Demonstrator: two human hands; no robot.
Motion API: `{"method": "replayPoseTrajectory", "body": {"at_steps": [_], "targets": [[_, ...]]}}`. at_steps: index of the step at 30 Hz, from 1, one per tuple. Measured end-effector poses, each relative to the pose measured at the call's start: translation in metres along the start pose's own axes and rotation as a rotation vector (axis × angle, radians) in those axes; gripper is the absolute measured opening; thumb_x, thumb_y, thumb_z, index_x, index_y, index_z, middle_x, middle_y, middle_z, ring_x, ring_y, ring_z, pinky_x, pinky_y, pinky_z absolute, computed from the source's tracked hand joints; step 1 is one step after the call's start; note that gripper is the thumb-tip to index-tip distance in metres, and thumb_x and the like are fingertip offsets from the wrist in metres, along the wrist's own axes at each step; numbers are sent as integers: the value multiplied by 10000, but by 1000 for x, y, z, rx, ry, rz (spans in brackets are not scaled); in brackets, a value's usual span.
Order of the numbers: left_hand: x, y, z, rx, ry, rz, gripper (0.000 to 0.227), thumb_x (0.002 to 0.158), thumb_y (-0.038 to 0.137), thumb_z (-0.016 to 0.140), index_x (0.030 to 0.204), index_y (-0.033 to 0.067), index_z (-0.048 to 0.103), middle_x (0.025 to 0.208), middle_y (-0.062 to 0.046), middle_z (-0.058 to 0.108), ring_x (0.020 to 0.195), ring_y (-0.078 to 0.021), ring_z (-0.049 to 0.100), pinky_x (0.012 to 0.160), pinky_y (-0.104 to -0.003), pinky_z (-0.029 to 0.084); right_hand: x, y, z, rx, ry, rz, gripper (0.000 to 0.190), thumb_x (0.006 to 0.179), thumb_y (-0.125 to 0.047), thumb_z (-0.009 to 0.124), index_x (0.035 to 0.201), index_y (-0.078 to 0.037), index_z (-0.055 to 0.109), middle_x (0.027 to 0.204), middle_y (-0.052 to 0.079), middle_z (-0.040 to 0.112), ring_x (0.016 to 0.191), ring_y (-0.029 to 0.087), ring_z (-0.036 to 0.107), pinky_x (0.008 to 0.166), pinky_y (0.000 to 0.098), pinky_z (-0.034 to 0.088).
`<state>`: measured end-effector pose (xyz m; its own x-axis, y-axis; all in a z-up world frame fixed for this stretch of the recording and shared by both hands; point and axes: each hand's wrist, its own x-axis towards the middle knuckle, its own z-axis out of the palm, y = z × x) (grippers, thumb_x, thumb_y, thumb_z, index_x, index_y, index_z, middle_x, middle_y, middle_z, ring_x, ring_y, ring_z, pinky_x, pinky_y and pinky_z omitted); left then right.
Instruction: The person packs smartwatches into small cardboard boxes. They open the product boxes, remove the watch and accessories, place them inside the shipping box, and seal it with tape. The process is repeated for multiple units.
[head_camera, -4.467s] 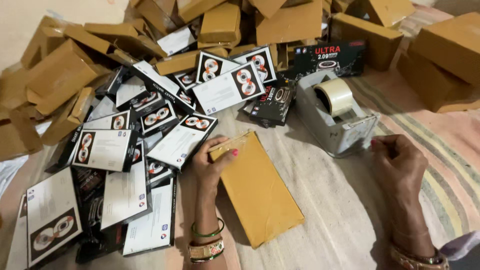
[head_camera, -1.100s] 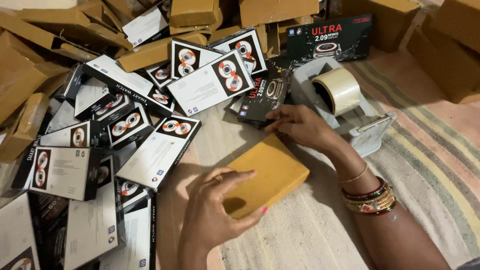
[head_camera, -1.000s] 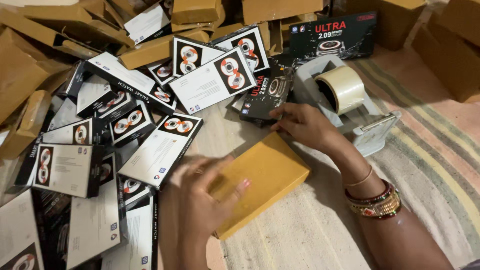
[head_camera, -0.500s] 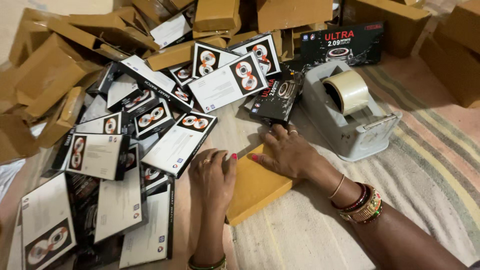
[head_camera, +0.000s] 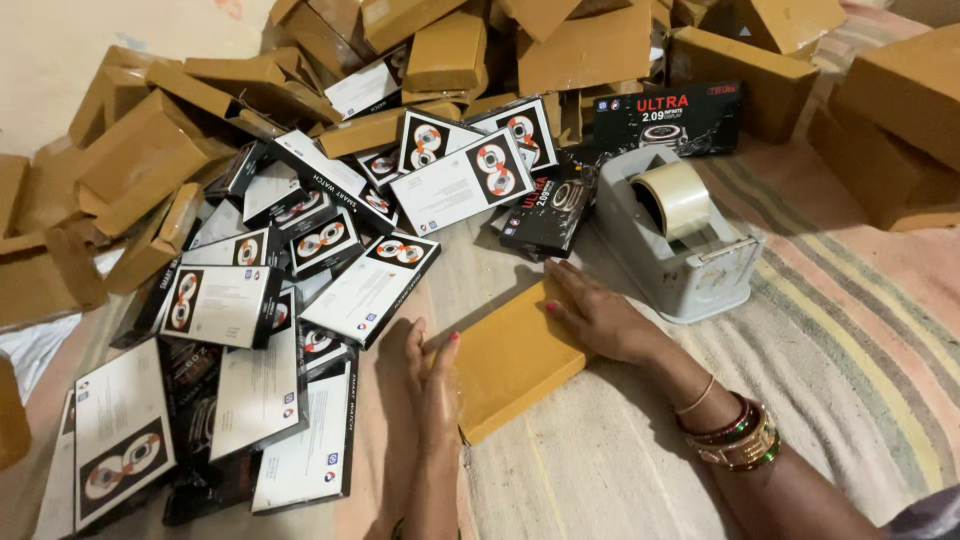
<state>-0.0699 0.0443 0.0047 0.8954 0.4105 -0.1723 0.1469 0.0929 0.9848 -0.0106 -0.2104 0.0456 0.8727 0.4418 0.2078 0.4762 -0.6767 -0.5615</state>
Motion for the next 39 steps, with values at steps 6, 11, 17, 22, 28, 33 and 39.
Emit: {"method": "replayPoseTrajectory", "body": {"at_steps": [6, 11, 17, 22, 28, 33, 39], "targets": [[3, -7, 5, -40, -43, 223, 780, 872, 328, 684, 1522, 36, 367, 1558, -193, 411, 1429, -273, 398, 1119, -365, 325, 5, 8, 8, 60, -103, 101, 748, 990, -453, 437, 1590, -84, 184, 1608, 225, 293, 1286, 414, 528, 1082, 451, 414], [-43, 44, 8, 29, 65, 44, 805, 845, 316, 688, 1515, 31, 344, 1480, -226, 492, 1283, -360, 533, 1008, -446, 451, -8, -9, 6, 136, 236, 213, 673, 934, -456, 619, 1451, -62, 445, 1284, 245, 649, 1160, 387, 678, 974, 426, 551], [-108, 64, 8, 325, 137, -60, 713, 903, 298, 673, 1504, 55, 374, 1404, -229, 519, 1191, -225, 535, 996, -387, 445, -14, -25, -3, 162, 271, 267, 626, 881, -366, 686, 1410, -101, 481, 1207, 195, 708, 1054, 363, 716, 902, 452, 584], [-72, 42, 7, -582, 149, 534, 524, 919, 200, 601, 1385, -4, 474, 1303, -303, 575, 1017, -248, 539, 875, -395, 418, -7, -10, -21, 1186, 362, -160, 595, 913, -257, 676, 1430, -78, 442, 1355, 177, 622, 1216, 297, 621, 1001, 465, 568], [-36, 25, -11, -370, 210, 725, 488, 1022, 330, 460, 1319, -41, 571, 1251, -246, 694, 1126, -257, 648, 978, -381, 489, -15, 7, -24, 1481, 427, -30, 359, 1100, -295, 561, 1220, 43, 564, 1165, 229, 662, 1104, 312, 665, 1017, 458, 558], [-26, 10, -16, -53, 119, 417, 656, 954, 475, 504, 1410, 4, 528, 1460, -252, 541, 1395, -359, 519, 1168, -505, 416, -15, -3, -12, 491, 153, 328, 573, 877, -428, 566, 1300, -41, 570, 1261, 177, 714, 1110, 321, 703, 956, 480, 568], [-31, 17, -2, 595, -179, 388, 799, 940, 639, 399, 1542, 114, 378, 1690, -183, 158, 1534, -353, 168, 1184, -490, 223, -15, -15, -4, -67, -8, -47, 734, 952, -469, 584, 1487, 2, 412, 1584, 324, 194, 1398, 510, 342, 1104, 506, 379]]}}
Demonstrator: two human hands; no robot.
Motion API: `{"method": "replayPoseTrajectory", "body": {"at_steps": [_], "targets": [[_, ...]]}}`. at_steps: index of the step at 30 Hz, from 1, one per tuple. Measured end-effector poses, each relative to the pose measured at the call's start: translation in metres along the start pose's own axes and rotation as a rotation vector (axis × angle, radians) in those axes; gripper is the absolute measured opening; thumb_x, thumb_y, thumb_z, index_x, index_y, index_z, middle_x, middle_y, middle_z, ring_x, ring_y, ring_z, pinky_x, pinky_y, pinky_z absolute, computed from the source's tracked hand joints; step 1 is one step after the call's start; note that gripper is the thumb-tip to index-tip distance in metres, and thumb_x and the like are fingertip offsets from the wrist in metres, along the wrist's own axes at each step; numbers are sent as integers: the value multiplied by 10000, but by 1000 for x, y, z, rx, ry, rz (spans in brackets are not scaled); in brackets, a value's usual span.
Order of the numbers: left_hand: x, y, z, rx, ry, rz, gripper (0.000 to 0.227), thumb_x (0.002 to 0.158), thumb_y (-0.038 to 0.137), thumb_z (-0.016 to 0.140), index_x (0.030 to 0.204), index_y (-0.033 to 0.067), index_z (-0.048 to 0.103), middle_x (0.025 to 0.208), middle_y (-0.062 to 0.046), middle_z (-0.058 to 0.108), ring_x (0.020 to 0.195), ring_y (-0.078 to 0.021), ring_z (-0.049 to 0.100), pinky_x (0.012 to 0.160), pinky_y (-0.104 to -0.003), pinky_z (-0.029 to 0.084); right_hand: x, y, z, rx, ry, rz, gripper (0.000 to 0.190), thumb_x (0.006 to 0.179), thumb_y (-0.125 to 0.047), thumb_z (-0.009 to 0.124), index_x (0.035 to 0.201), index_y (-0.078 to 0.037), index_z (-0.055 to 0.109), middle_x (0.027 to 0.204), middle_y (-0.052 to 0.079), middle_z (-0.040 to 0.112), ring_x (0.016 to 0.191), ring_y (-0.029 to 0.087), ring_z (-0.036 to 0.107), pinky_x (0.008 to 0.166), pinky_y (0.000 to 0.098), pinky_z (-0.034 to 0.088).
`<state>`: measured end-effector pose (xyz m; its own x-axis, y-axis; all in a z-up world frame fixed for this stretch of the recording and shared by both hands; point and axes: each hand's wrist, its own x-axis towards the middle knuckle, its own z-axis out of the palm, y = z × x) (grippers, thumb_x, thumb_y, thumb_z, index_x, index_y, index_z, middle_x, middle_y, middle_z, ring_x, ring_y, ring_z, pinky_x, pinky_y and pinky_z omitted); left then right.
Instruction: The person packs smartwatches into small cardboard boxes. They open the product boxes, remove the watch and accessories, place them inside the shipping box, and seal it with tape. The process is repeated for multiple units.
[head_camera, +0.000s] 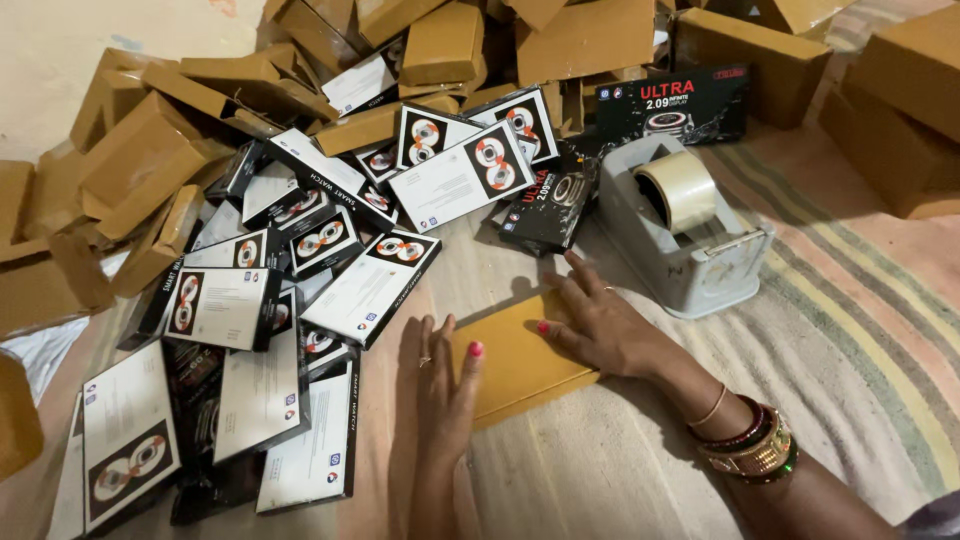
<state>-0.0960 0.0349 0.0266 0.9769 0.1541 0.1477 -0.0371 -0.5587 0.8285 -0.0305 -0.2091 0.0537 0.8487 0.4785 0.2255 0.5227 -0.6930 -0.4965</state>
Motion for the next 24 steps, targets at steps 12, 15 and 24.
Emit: {"method": "replayPoseTrajectory", "body": {"at_steps": [12, 15, 24], "targets": [[3, -34, 4, -626, 389, 135, 427, 1018, 281, 612, 1295, -44, 629, 1326, -229, 613, 1252, -354, 599, 1055, -391, 492, -3, 11, 9, 307, 183, 466, 627, 842, -437, 774, 1295, -27, 631, 1148, 161, 743, 1052, 274, 738, 915, 382, 555], [2, -38, 0, -660, 485, 154, 333, 1017, 205, 622, 1217, -59, 657, 1251, -210, 665, 1182, -321, 659, 1029, -384, 523, -21, 14, 9, 643, 143, 437, 496, 828, -297, 794, 1219, -26, 654, 1034, 145, 784, 893, 225, 738, 784, 362, 582], [-8, -18, -6, -1048, 537, 65, 277, 951, 163, 612, 1137, -37, 657, 1128, -190, 693, 982, -278, 699, 888, -378, 558, -98, 15, -58, 938, 556, 291, 391, 822, -38, 808, 1180, -30, 650, 1035, 132, 722, 819, 173, 664, 634, 279, 543]]}}
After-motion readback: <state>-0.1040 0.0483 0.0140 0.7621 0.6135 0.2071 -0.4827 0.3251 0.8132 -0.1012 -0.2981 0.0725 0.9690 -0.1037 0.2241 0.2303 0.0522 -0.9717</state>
